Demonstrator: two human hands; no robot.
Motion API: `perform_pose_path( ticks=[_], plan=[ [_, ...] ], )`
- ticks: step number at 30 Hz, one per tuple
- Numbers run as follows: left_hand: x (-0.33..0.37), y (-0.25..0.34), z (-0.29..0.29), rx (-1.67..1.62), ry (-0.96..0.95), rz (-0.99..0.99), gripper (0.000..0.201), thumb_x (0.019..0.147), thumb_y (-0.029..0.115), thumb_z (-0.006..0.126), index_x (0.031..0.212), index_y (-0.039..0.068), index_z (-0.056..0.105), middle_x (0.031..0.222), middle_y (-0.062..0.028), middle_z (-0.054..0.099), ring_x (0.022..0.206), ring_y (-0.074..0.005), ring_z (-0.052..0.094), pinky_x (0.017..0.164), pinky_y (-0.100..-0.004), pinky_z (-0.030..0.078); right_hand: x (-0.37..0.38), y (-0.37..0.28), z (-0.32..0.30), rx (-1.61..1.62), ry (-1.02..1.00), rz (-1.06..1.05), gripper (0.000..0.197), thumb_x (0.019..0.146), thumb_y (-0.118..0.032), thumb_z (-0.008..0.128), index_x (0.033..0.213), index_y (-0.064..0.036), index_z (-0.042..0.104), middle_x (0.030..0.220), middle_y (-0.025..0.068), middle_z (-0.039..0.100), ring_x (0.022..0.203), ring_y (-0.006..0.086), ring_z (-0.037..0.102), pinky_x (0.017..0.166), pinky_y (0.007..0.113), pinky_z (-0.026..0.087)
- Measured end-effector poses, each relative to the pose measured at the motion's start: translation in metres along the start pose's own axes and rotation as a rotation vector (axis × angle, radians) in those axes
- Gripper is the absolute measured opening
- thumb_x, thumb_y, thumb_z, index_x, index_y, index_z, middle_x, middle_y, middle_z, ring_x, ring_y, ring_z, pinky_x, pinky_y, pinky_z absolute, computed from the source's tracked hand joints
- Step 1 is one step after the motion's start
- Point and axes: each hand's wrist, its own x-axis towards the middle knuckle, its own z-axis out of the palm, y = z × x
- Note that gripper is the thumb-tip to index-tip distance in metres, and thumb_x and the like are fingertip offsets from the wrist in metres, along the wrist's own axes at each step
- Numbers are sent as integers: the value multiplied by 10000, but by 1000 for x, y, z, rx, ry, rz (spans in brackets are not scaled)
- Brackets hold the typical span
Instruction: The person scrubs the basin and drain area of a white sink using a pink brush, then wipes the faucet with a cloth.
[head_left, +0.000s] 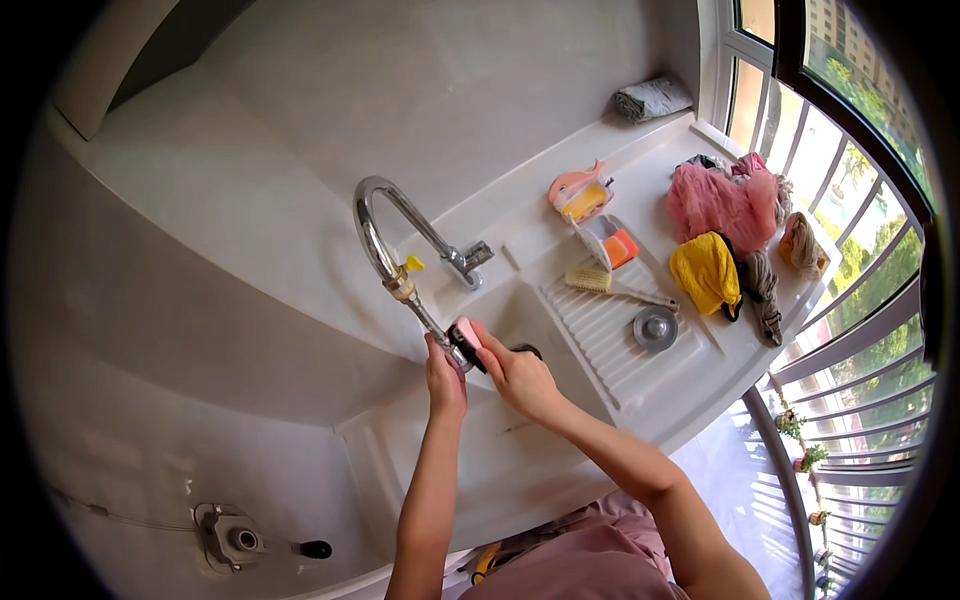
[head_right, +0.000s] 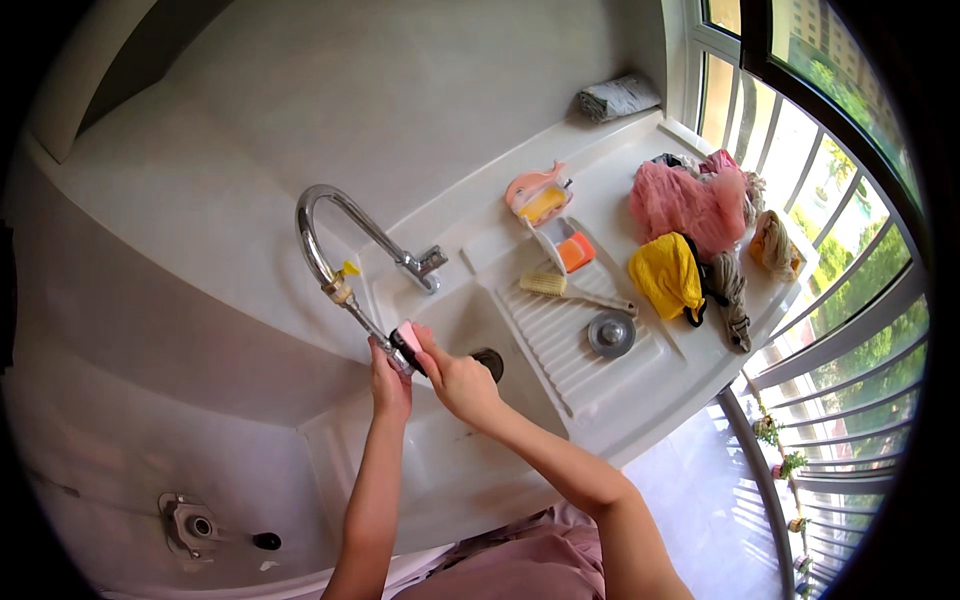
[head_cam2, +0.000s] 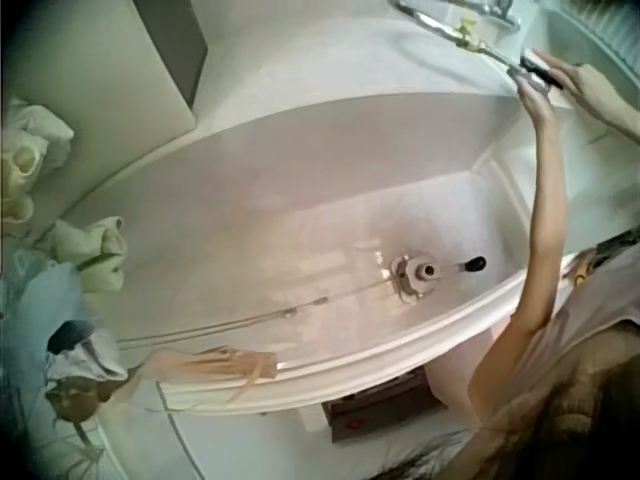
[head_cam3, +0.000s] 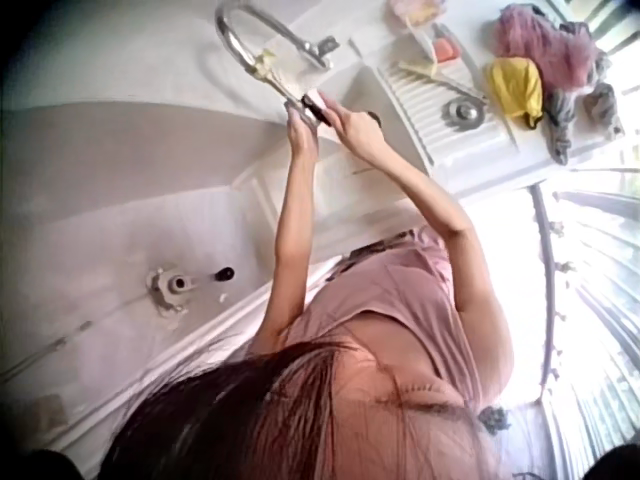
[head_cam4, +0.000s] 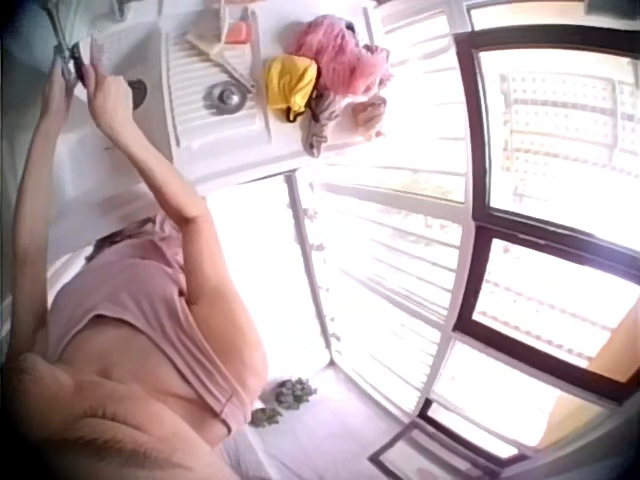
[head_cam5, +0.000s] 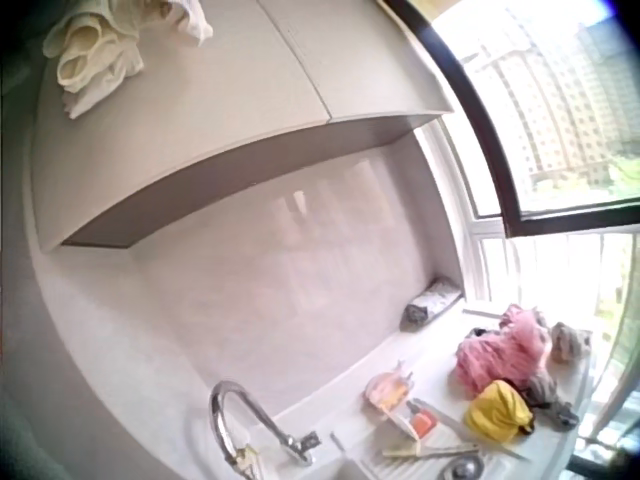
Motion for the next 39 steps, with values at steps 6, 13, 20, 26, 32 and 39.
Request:
perform_pose_path(
  ticks=[6, 13, 20, 26, 32, 39],
  plan=[
    [-1, 14, 13, -39, -21, -34, 673, 973, 534, 236, 1315, -19, 412, 1277, -207, 505, 1207, -276, 490, 1033, -353, 355, 10, -10, -18, -153, -46, -68, 454, 958, -402, 417, 1387, -257, 386, 533, 176, 561, 487, 375, 570, 464, 452, 455],
    [-5, 12, 14, 9, -28, -49, 658, 973, 532, 234, 1299, -8, 421, 1248, -159, 516, 1167, -228, 498, 1002, -352, 376, -3, -10, -17, -216, -38, -85, 445, 943, -384, 459, 1374, -282, 414, 588, 153, 581, 521, 348, 578, 508, 445, 462],
    [-11, 20, 24, 45, -107, -31, 722, 962, 562, 148, 1343, 2, 400, 1176, -211, 570, 1168, -282, 501, 1042, -403, 346, -8, -10, -13, -314, 45, -296, 503, 907, -410, 506, 1388, -335, 376, 559, 99, 545, 418, 268, 542, 389, 374, 436],
    [-18, 21, 24, 32, -85, -63, 758, 946, 593, 96, 1311, 29, 449, 1097, -168, 616, 1121, -253, 532, 1005, -382, 378, -22, -17, -6, -489, 101, -280, 549, 907, -363, 513, 1418, -357, 312, 617, 86, 519, 428, 230, 552, 373, 357, 427],
    [-14, 18, 16, -184, -129, -129, 805, 909, 667, 158, 1185, 13, 537, 1025, -106, 623, 1003, -217, 581, 915, -343, 432, 13, -26, -11, -676, 202, -555, 508, 858, -307, 573, 1344, -365, 440, 658, 29, 487, 480, 174, 550, 410, 323, 435],
    [-16, -7, 14, -516, -207, -101, 575, 972, 524, 268, 1156, 56, 547, 1114, -54, 588, 1053, -180, 541, 928, -361, 400, 8, -40, -46, -883, -7, -621, 625, 766, -164, 587, 1350, -326, 435, 701, 59, 496, 511, 202, 581, 422, 311, 468]
  ],
)
